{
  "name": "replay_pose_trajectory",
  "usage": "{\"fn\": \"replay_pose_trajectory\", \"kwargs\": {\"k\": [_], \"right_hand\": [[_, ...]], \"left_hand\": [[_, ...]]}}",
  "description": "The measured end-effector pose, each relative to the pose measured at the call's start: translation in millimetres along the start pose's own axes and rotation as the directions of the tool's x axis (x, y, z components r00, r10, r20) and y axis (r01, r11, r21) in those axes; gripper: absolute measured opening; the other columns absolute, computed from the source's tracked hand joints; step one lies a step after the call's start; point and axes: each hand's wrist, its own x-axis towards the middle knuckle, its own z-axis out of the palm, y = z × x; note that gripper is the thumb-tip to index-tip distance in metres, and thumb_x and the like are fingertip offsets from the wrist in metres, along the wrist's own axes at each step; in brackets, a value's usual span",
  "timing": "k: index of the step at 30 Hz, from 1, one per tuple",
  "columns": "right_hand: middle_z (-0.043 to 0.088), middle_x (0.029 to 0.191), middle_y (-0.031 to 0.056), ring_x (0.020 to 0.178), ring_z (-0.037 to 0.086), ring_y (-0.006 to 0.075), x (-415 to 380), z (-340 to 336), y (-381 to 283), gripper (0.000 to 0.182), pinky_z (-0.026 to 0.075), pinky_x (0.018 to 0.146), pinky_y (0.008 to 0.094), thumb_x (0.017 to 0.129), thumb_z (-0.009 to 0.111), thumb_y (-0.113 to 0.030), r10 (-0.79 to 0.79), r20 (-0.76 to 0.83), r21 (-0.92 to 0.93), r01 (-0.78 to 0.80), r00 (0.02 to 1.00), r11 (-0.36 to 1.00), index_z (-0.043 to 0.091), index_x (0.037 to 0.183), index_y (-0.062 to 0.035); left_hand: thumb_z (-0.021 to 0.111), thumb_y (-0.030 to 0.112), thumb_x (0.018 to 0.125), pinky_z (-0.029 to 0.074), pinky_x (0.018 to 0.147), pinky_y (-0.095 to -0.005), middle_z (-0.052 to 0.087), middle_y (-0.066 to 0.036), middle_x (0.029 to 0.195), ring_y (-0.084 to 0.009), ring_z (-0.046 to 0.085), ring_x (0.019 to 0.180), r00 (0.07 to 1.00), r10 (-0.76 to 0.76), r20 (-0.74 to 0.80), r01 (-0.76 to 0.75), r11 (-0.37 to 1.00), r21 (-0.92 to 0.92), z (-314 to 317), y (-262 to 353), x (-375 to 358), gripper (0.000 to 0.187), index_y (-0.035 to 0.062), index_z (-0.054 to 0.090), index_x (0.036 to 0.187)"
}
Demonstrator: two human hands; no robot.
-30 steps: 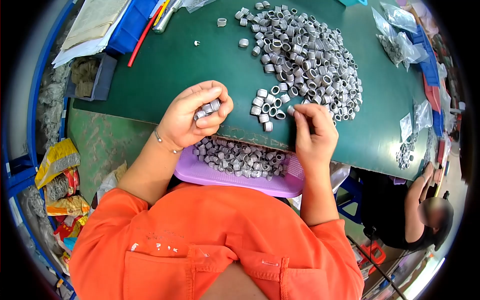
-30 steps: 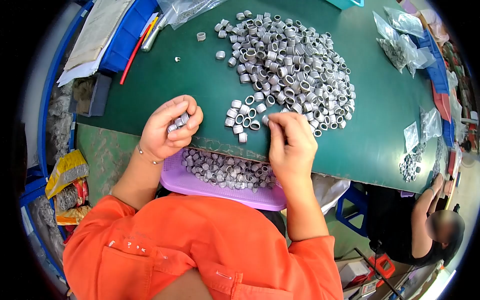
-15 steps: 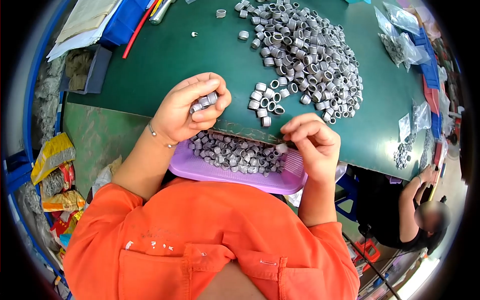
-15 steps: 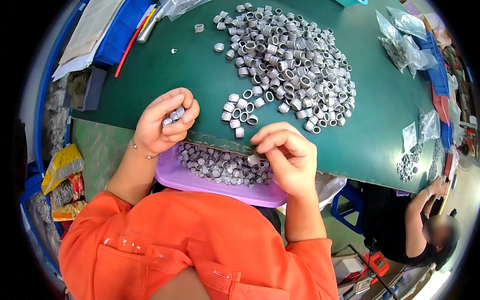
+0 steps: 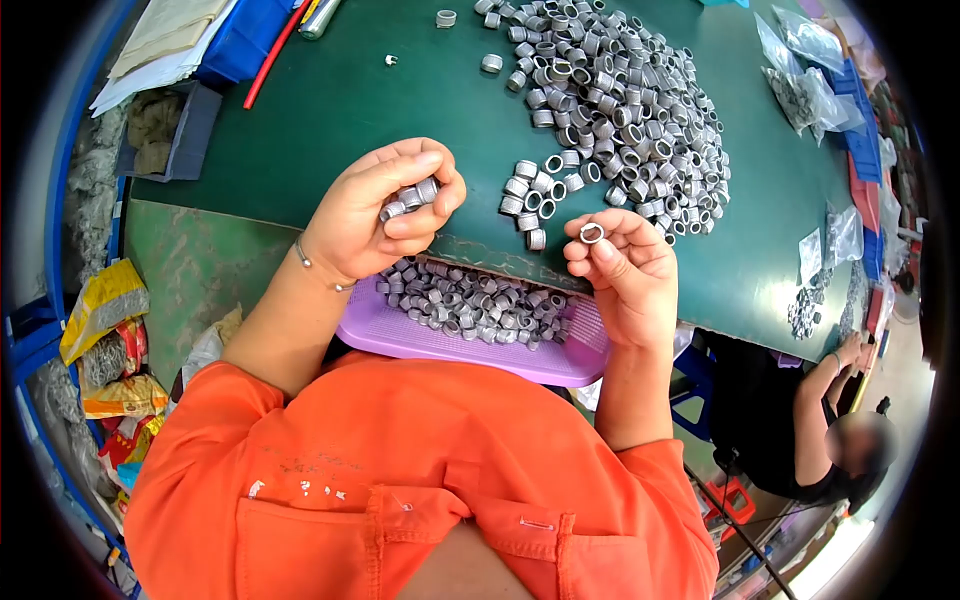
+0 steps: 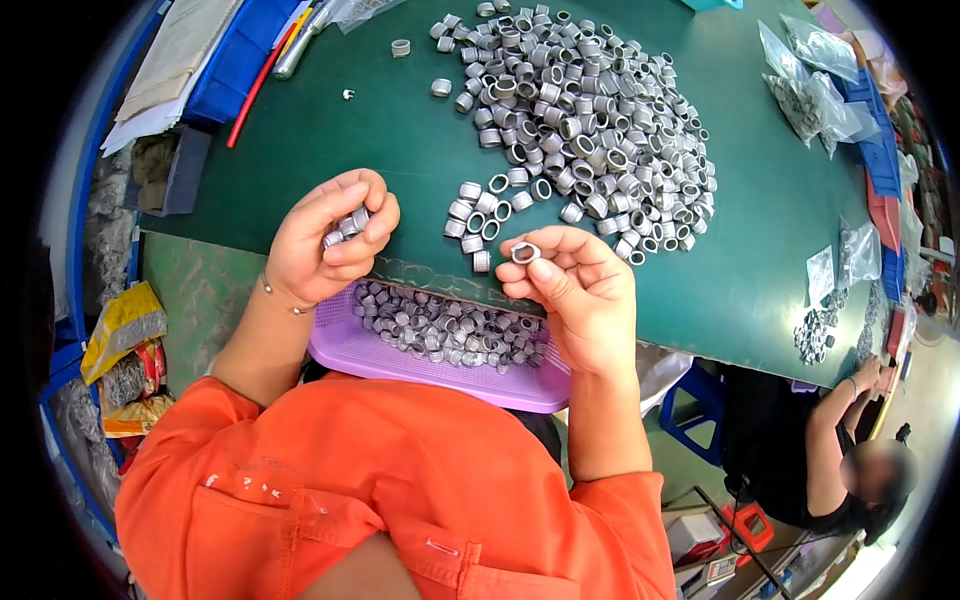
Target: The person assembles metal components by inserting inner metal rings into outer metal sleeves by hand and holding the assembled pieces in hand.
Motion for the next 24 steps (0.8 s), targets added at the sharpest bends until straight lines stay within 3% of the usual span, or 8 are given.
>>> {"fn": "replay_pose_trajectory", "kwargs": {"k": [9, 11, 13, 14, 17, 19, 21, 24], "right_hand": [[0.059, 0.1, 0.0206, 0.086, 0.062, 0.0237, -6.1, -0.2, 3.3, 0.016, 0.052, 0.073, 0.0292, 0.079, 0.05, 0.012, -0.052, 0.113, 0.056, 0.046, 0.992, 0.997, 0.056, 0.091, 0.0038], [0.059, 0.099, 0.0183, 0.09, 0.06, 0.0236, -7.0, -1.4, 4.3, 0.017, 0.05, 0.074, 0.0293, 0.077, 0.048, 0.015, -0.194, 0.275, -0.225, 0.259, 0.942, 0.939, 0.057, 0.086, 0.0033], [0.059, 0.092, 0.0111, 0.079, 0.057, 0.0185, -4.0, 7.4, 5.3, 0.014, 0.046, 0.07, 0.0265, 0.073, 0.057, 0.01, -0.323, 0.313, -0.627, 0.449, 0.893, 0.636, 0.057, 0.083, 0.0008], [0.058, 0.089, 0.0105, 0.077, 0.057, 0.0194, -3.2, 16.6, 5.2, 0.015, 0.045, 0.068, 0.0264, 0.07, 0.061, 0.007, -0.346, 0.283, -0.753, 0.431, 0.895, 0.498, 0.057, 0.082, -0.0002], [0.056, 0.084, 0.0116, 0.068, 0.054, 0.0257, 1.8, 25.3, 15.0, 0.018, 0.045, 0.062, 0.0295, 0.066, 0.067, 0.003, -0.402, 0.302, -0.892, 0.405, 0.864, 0.2, 0.055, 0.079, -0.0015], [0.057, 0.085, 0.0108, 0.066, 0.055, 0.0205, 1.0, 24.2, 15.8, 0.016, 0.046, 0.06, 0.027, 0.068, 0.065, 0.004, -0.414, 0.228, -0.869, 0.376, 0.881, 0.322, 0.056, 0.081, -0.0003], [0.061, 0.085, 0.0065, 0.068, 0.057, 0.0095, -1.5, 18.3, 13.2, 0.016, 0.047, 0.058, 0.0206, 0.076, 0.059, 0.007, -0.305, 0.036, -0.682, 0.247, 0.952, 0.688, 0.059, 0.092, 0.0027], [0.061, 0.091, 0.0165, 0.076, 0.063, 0.0172, -4.0, 11.6, 0.7, 0.017, 0.053, 0.064, 0.0242, 0.081, 0.055, 0.007, 0.029, -0.033, -0.192, -0.035, 0.999, 0.981, 0.056, 0.097, 0.0068]], "left_hand": [[0.035, 0.016, 0.094, 0.022, 0.031, -0.0128, 0.046, -0.009, 0.075, -0.0008, 0.03, 0.041, 1.0, 0.016, -0.007, -0.016, 1.0, 0.018, 1.4, -1.3, -0.1, 0.02, 0.0006, 0.047, 0.09], [0.034, 0.016, 0.094, 0.022, 0.031, -0.0128, 0.046, -0.009, 0.075, -0.0009, 0.03, 0.04, 1.0, 0.019, -0.011, -0.019, 1.0, 0.024, 1.8, -1.0, 0.1, 0.02, 0.0006, 0.047, 0.09], [0.034, 0.016, 0.094, 0.022, 0.031, -0.0127, 0.046, -0.009, 0.075, -0.0009, 0.03, 0.04, 1.0, 0.011, -0.022, -0.011, 1.0, 0.027, 2.2, -0.9, 0.1, 0.02, 0.0006, 0.047, 0.09], [0.034, 0.016, 0.094, 0.022, 0.031, -0.0127, 0.046, -0.009, 0.075, -0.0009, 0.03, 0.04, 1.0, 0.012, -0.024, -0.011, 1.0, 0.027, 2.1, -0.9, 0.1, 0.02, 0.0006, 0.047, 0.09], [0.034, 0.016, 0.094, 0.022, 0.032, -0.0129, 0.046, -0.009, 0.075, -0.0012, 0.03, 0.04, 1.0, 0.016, -0.011, -0.016, 1.0, 0.022, 1.7, -1.4, 0.3, 0.02, 0.0006, 0.047, 0.09], [0.041, 0.015, 0.091, 0.026, 0.035, -0.0147, 0.053, -0.01, 0.076, -0.0027, 0.034, 0.043, 1.0, -0.014, -0.008, 0.013, 1.0, -0.016, -0.1, 0.4, -0.5, 0.018, 0.0031, 0.053, 0.087], [0.041, 0.015, 0.091, 0.026, 0.034, -0.0148, 0.053, -0.01, 0.077, -0.0028, 0.034, 0.043, 1.0, -0.01, -0.009, 0.01, 1.0, -0.011, -0.8, 0.2, -1.0, 0.017, 0.0032, 0.053, 0.087], [0.041, 0.015, 0.091, 0.026, 0.034, -0.0148, 0.053, -0.01, 0.077, -0.0028, 0.034, 0.043, 1.0, -0.017, -0.004, 0.017, 1.0, -0.016, -0.3, 1.0, -0.3, 0.017, 0.0032, 0.053, 0.087]]}}
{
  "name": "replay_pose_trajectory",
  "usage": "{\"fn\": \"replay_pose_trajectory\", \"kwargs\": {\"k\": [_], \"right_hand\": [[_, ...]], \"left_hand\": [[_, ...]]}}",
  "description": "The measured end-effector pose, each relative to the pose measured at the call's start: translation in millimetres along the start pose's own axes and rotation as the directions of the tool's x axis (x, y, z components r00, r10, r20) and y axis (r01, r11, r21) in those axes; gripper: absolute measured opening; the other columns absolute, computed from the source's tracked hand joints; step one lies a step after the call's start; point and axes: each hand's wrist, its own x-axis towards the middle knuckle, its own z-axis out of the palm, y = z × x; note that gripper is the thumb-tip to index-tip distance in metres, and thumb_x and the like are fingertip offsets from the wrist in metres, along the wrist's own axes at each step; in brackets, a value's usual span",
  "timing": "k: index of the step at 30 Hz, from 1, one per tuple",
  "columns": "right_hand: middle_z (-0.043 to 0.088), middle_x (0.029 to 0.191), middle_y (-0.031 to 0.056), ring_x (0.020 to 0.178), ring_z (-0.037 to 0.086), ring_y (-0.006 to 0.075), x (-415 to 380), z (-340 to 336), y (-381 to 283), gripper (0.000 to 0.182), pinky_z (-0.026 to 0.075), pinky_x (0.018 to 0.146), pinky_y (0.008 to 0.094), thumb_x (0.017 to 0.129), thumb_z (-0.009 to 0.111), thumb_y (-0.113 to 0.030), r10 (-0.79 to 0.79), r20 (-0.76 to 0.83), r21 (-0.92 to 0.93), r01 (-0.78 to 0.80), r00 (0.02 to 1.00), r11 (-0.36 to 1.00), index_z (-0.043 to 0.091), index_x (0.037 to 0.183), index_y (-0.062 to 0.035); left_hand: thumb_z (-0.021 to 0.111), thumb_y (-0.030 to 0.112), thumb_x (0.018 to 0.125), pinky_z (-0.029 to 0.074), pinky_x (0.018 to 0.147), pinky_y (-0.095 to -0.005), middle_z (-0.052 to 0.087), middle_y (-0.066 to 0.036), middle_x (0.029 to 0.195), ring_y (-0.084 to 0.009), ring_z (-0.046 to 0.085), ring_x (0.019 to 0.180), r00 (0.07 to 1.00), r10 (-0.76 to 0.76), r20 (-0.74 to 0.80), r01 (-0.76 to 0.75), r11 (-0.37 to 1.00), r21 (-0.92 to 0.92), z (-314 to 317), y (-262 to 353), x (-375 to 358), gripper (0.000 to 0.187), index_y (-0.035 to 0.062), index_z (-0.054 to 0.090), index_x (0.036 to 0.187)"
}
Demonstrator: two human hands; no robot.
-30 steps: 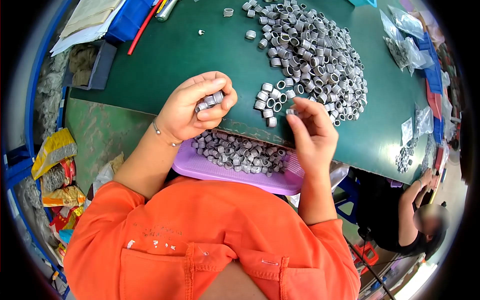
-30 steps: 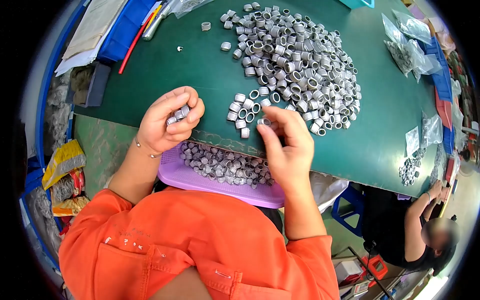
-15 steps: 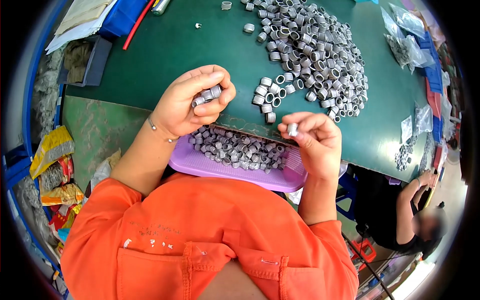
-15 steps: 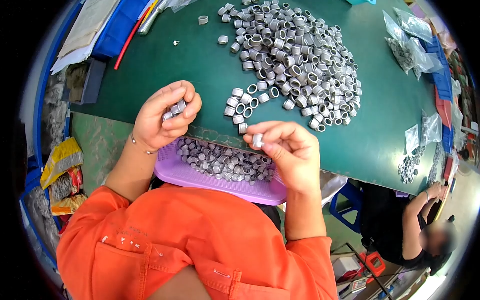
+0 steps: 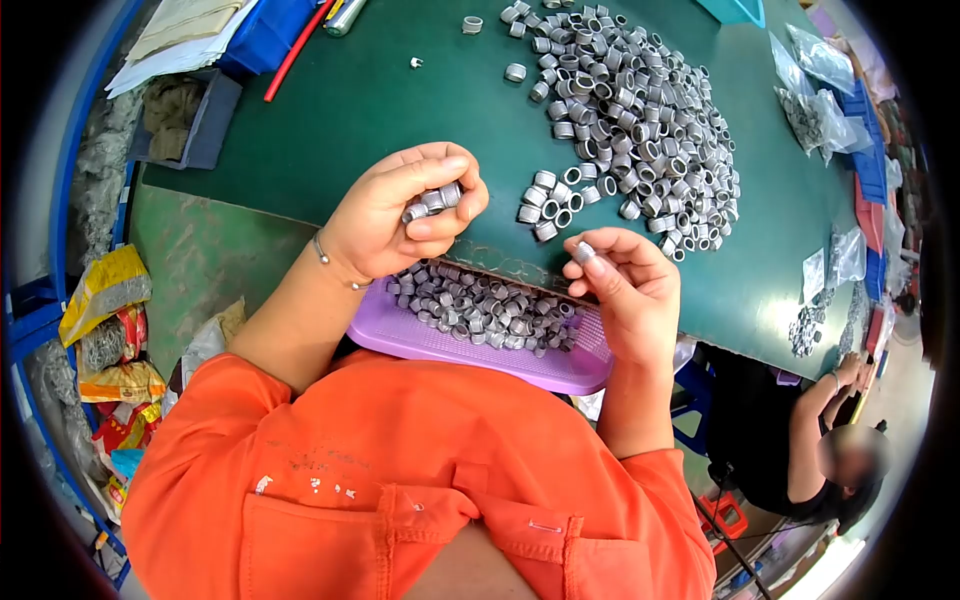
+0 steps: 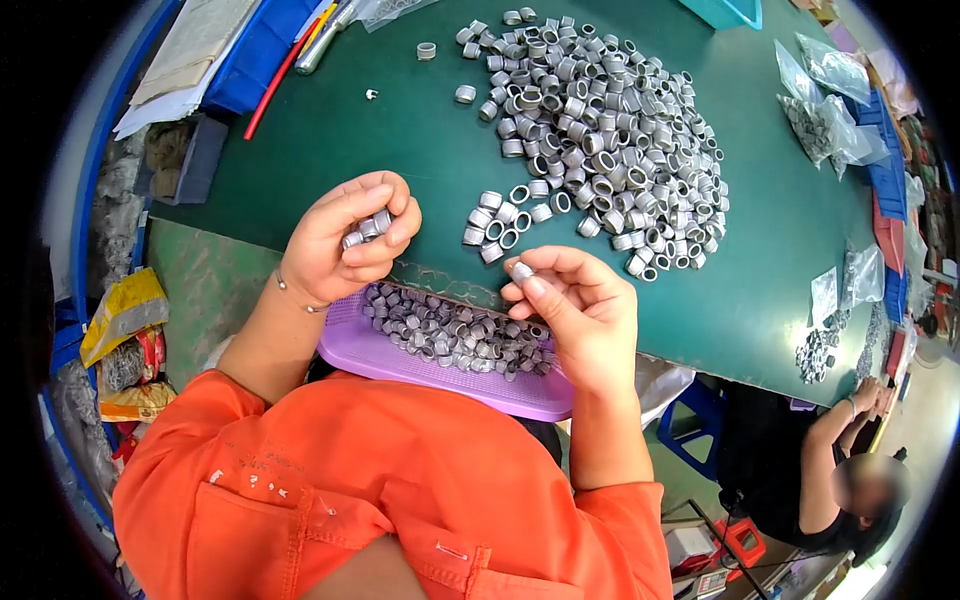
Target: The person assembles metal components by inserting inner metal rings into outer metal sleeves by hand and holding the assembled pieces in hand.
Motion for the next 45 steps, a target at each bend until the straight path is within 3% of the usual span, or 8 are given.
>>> {"fn": "replay_pose_trajectory", "kwargs": {"k": [7, 14, 29, 31, 33, 37, 42, 45], "right_hand": [[0.06, 0.091, 0.02, 0.077, 0.064, 0.0222, -0.4, -5.1, 6.9, 0.012, 0.055, 0.066, 0.0282, 0.082, 0.053, 0.006, 0.025, 0.133, 0.319, -0.066, 0.991, 0.945, 0.053, 0.093, 0.0051], [0.059, 0.091, 0.0207, 0.077, 0.064, 0.0246, -2.6, -2.9, 9.3, 0.012, 0.056, 0.065, 0.0303, 0.08, 0.052, 0.01, -0.161, 0.164, 0.301, 0.105, 0.973, 0.948, 0.05, 0.088, 0.0019], [0.059, 0.093, 0.0185, 0.079, 0.064, 0.0231, -1.3, -5.2, 9.2, 0.016, 0.055, 0.066, 0.0301, 0.08, 0.054, 0.008, -0.067, 0.123, 0.453, 0.004, 0.99, 0.891, 0.051, 0.094, 0.0011], [0.059, 0.094, 0.0186, 0.081, 0.063, 0.023, -1.8, 6.0, 7.9, 0.017, 0.054, 0.069, 0.03, 0.08, 0.054, 0.008, -0.087, 0.104, 0.442, 0.033, 0.991, 0.896, 0.051, 0.095, 0.0013], [0.059, 0.097, 0.0179, 0.087, 0.06, 0.0217, -3.4, 23.2, 6.3, 0.019, 0.05, 0.074, 0.0288, 0.077, 0.055, 0.01, -0.413, 0.052, -0.046, 0.415, 0.909, 0.909, 0.055, 0.094, 0.0024], [0.057, 0.087, 0.0115, 0.074, 0.056, 0.0169, 4.6, 31.5, -4.3, 0.017, 0.045, 0.062, 0.0249, 0.072, 0.06, 0.008, -0.539, 0.21, -0.638, 0.532, 0.815, 0.556, 0.061, 0.087, 0.0005], [0.054, 0.081, 0.01, 0.074, 0.053, 0.0266, 10.4, 26.2, 12.4, 0.022, 0.044, 0.064, 0.0332, 0.067, 0.067, 0.001, -0.506, 0.27, -0.857, 0.443, 0.819, 0.261, 0.058, 0.086, -0.0026], [0.056, 0.084, 0.0105, 0.075, 0.054, 0.0273, 7.6, 21.2, 13.1, 0.021, 0.045, 0.065, 0.0326, 0.067, 0.066, 0.002, -0.538, 0.284, -0.846, 0.472, 0.794, 0.248, 0.058, 0.085, -0.0027]], "left_hand": [[0.035, 0.015, 0.093, 0.022, 0.031, -0.0129, 0.047, -0.009, 0.075, -0.0012, 0.03, 0.039, 0.999, 0.03, -0.032, -0.029, 0.999, 0.045, 2.7, -1.7, 0.5, 0.02, 0.0003, 0.047, 0.089], [0.034, 0.016, 0.093, 0.022, 0.031, -0.0126, 0.046, -0.009, 0.075, -0.001, 0.03, 0.04, 0.998, 0.031, -0.048, -0.028, 0.998, 0.056, 5.0, -1.4, 0.0, 0.02, 0.0003, 0.047, 0.089], [0.037, 0.016, 0.093, 0.022, 0.031, -0.0128, 0.049, -0.01, 0.075, -0.0009, 0.03, 0.039, 0.999, 0.012, -0.039, -0.01, 0.999, 0.048, 2.2, -2.0, -0.4, 0.02, 0.0004, 0.049, 0.09], [0.037, 0.016, 0.093, 0.023, 0.031, -0.0136, 0.053, -0.012, 0.075, -0.0019, 0.032, 0.038, 0.998, -0.015, -0.059, 0.026, 0.979, 0.203, 6.9, -4.0, -2.6, 0.021, -0.0011, 0.049, 0.093], [0.031, 0.025, 0.095, 0.025, 0.029, -0.0157, 0.059, -0.017, 0.079, -0.0055, 0.036, 0.036, 0.992, -0.113, -0.051, 0.123, 0.953, 0.277, 17.2, -9.9, -4.1, 0.035, -0.0028, 0.05, 0.102], [0.031, 0.031, 0.095, 0.025, 0.03, -0.0153, 0.058, -0.015, 0.075, -0.0054, 0.036, 0.037, 0.935, -0.353, 0.039, 0.347, 0.932, 0.104, 22.1, -29.8, -0.4, 0.037, -0.0002, 0.051, 0.098], [0.039, 0.019, 0.092, 0.023, 0.031, -0.0135, 0.05, -0.008, 0.069, -0.0026, 0.033, 0.04, 0.992, -0.063, -0.109, 0.084, 0.977, 0.198, 21.9, -7.0, -3.4, 0.02, 0.0018, 0.049, 0.086], [0.04, 0.018, 0.092, 0.023, 0.032, -0.0135, 0.05, -0.008, 0.073, -0.002, 0.032, 0.041, 0.988, 0.074, -0.137, -0.044, 0.977, 0.209, 10.2, 5.3, 1.6, 0.019, 0.0022, 0.05, 0.088]]}}
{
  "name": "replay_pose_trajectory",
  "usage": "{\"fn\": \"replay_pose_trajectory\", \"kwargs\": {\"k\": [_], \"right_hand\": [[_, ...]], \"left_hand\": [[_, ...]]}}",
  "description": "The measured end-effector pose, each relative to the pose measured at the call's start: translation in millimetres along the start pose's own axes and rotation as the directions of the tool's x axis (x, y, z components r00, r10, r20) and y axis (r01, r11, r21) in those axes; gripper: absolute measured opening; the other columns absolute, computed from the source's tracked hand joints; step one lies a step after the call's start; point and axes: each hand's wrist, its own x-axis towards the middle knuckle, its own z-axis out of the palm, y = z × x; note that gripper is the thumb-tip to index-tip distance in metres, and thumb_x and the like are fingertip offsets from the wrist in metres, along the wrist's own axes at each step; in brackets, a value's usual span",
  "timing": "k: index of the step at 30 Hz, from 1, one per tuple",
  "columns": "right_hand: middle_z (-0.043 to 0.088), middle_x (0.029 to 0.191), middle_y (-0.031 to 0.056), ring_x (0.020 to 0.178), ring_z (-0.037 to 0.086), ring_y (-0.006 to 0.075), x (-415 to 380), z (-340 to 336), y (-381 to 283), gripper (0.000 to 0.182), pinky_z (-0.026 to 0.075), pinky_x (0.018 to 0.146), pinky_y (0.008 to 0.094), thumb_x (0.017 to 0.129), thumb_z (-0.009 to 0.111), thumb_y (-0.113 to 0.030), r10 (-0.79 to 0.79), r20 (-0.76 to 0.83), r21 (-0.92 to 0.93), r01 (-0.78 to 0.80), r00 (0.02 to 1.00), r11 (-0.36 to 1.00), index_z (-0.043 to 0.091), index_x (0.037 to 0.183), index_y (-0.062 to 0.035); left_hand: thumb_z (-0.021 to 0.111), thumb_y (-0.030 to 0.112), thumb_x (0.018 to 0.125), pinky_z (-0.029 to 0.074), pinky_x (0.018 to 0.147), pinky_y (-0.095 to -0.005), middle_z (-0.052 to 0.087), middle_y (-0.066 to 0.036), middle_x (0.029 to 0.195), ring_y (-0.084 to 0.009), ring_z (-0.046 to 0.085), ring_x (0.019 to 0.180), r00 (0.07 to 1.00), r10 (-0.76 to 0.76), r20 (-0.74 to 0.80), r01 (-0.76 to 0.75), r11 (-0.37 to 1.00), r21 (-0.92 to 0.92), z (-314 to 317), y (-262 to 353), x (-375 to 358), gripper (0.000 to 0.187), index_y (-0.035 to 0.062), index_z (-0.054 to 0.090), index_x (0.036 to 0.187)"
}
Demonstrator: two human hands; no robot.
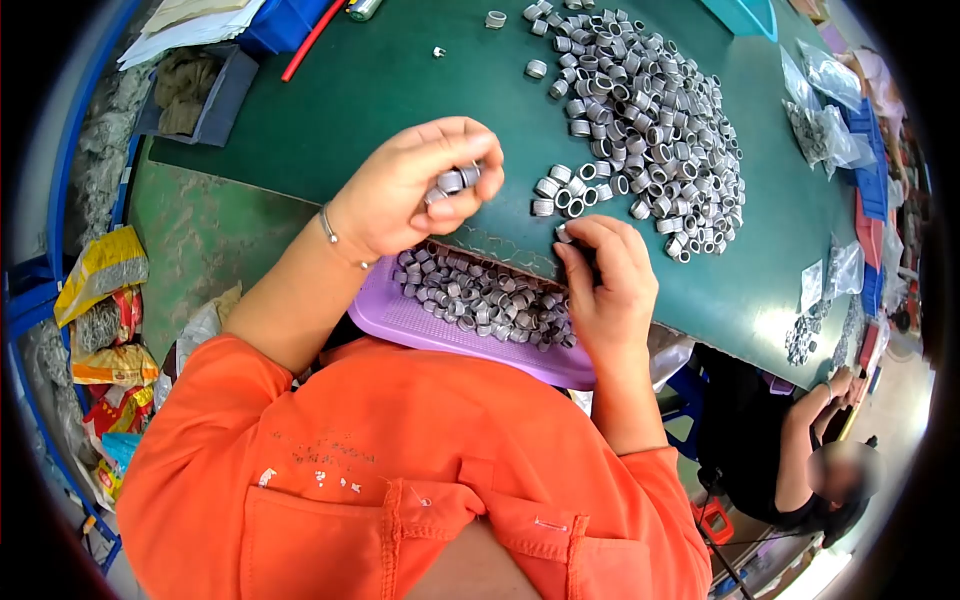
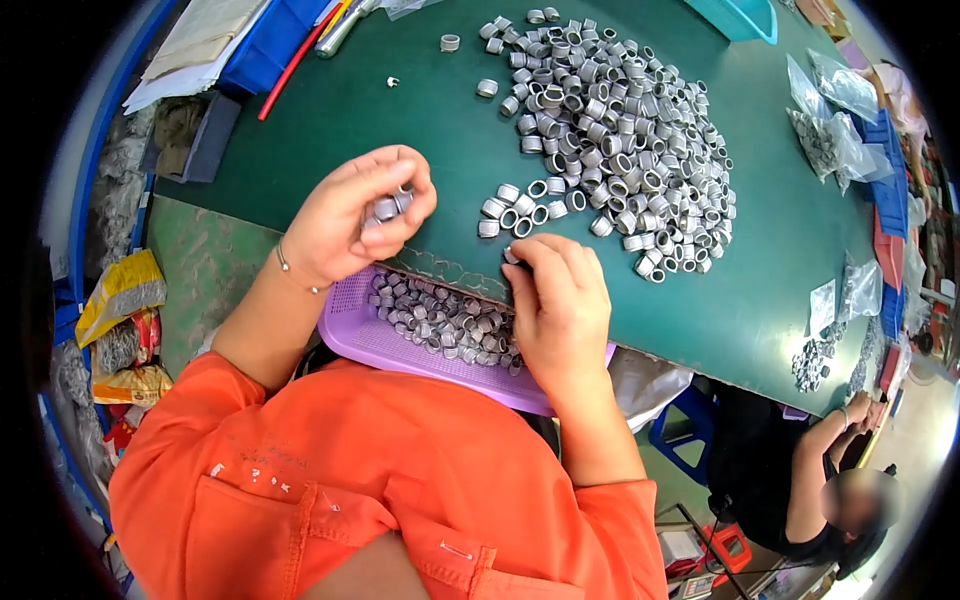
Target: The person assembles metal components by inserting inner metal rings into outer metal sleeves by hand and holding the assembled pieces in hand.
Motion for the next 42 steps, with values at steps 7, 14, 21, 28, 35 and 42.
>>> {"fn": "replay_pose_trajectory", "kwargs": {"k": [7, 14, 21, 28, 35, 42], "right_hand": [[0.061, 0.093, 0.0148, 0.082, 0.062, 0.0185, -7.1, -17.4, 2.4, 0.017, 0.053, 0.07, 0.0272, 0.08, 0.054, 0.008, 0.466, 0.321, 0.782, -0.509, 0.824, 0.361, 0.055, 0.097, 0.0079], [0.06, 0.095, 0.0192, 0.08, 0.063, 0.0214, -10.5, -18.5, 9.4, 0.016, 0.054, 0.071, 0.0302, 0.079, 0.054, 0.008, 0.426, 0.432, 0.866, -0.497, 0.795, 0.049, 0.055, 0.095, 0.0077], [0.059, 0.09, 0.0127, 0.079, 0.06, 0.0189, -14.2, -15.4, 14.0, 0.014, 0.05, 0.068, 0.026, 0.074, 0.054, 0.013, 0.175, 0.231, 0.793, -0.289, 0.957, 0.536, 0.059, 0.083, 0.0039], [0.054, 0.083, 0.0097, 0.064, 0.054, 0.0212, 10.9, 6.3, 6.5, 0.021, 0.045, 0.058, 0.0261, 0.07, 0.065, 0.003, 0.048, -0.05, -0.024, -0.049, 0.998, 0.999, 0.059, 0.089, -0.0023], [0.057, 0.088, 0.0061, 0.077, 0.056, 0.0097, 0.0, 0.7, 3.8, 0.036, 0.047, 0.062, 0.0201, 0.07, 0.062, 0.01, 0.307, -0.089, 0.457, -0.235, 0.947, 0.858, 0.046, 0.1, -0.0016], [0.055, 0.09, 0.0084, 0.077, 0.055, 0.0107, -4.5, -1.0, 6.4, 0.044, 0.046, 0.061, 0.0197, 0.07, 0.061, 0.013, 0.286, -0.02, 0.581, -0.222, 0.958, 0.783, 0.04, 0.105, -0.0012]], "left_hand": [[0.039, 0.016, 0.093, 0.023, 0.031, -0.0137, 0.049, -0.008, 0.074, -0.0022, 0.032, 0.04, 0.999, 0.035, 0.037, -0.031, 0.994, -0.102, -6.7, -3.6, 0.3, 0.019, 0.0012, 0.049, 0.09], [0.044, 0.017, 0.091, 0.025, 0.035, -0.0151, 0.053, -0.008, 0.075, -0.0032, 0.035, 0.044, 0.996, 0.036, 0.081, -0.027, 0.992, -0.12, -10.1, -2.7, -0.8, 0.015, 0.0039, 0.051, 0.088], [0.038, 0.017, 0.093, 0.023, 0.031, -0.0136, 0.049, -0.009, 0.074, -0.0024, 0.032, 0.04, 0.998, 0.051, 0.039, -0.046, 0.991, -0.13, -9.6, -4.6, 1.3, 0.019, 0.0011, 0.049, 0.092], [0.038, 0.017, 0.093, 0.023, 0.031, -0.0139, 0.049, -0.009, 0.074, -0.0024, 0.032, 0.04, 0.998, 0.044, 0.05, -0.037, 0.99, -0.136, -9.0, -4.7, 0.5, 0.019, 0.002, 0.05, 0.092], [0.038, 0.018, 0.093, 0.023, 0.031, -0.0139, 0.048, -0.009, 0.073, -0.0024, 0.032, 0.039, 0.999, 0.033, 0.042, -0.027, 0.989, -0.146, -9.3, -4.3, 0.6, 0.019, 0.0023, 0.05, 0.091], [0.038, 0.017, 0.093, 0.022, 0.031, -0.0139, 0.048, -0.009, 0.073, -0.0021, 0.031, 0.039, 0.998, 0.045, 0.042, -0.039, 0.99, -0.137, -8.1, -4.0, 0.5, 0.019, 0.0021, 0.049, 0.092]]}}
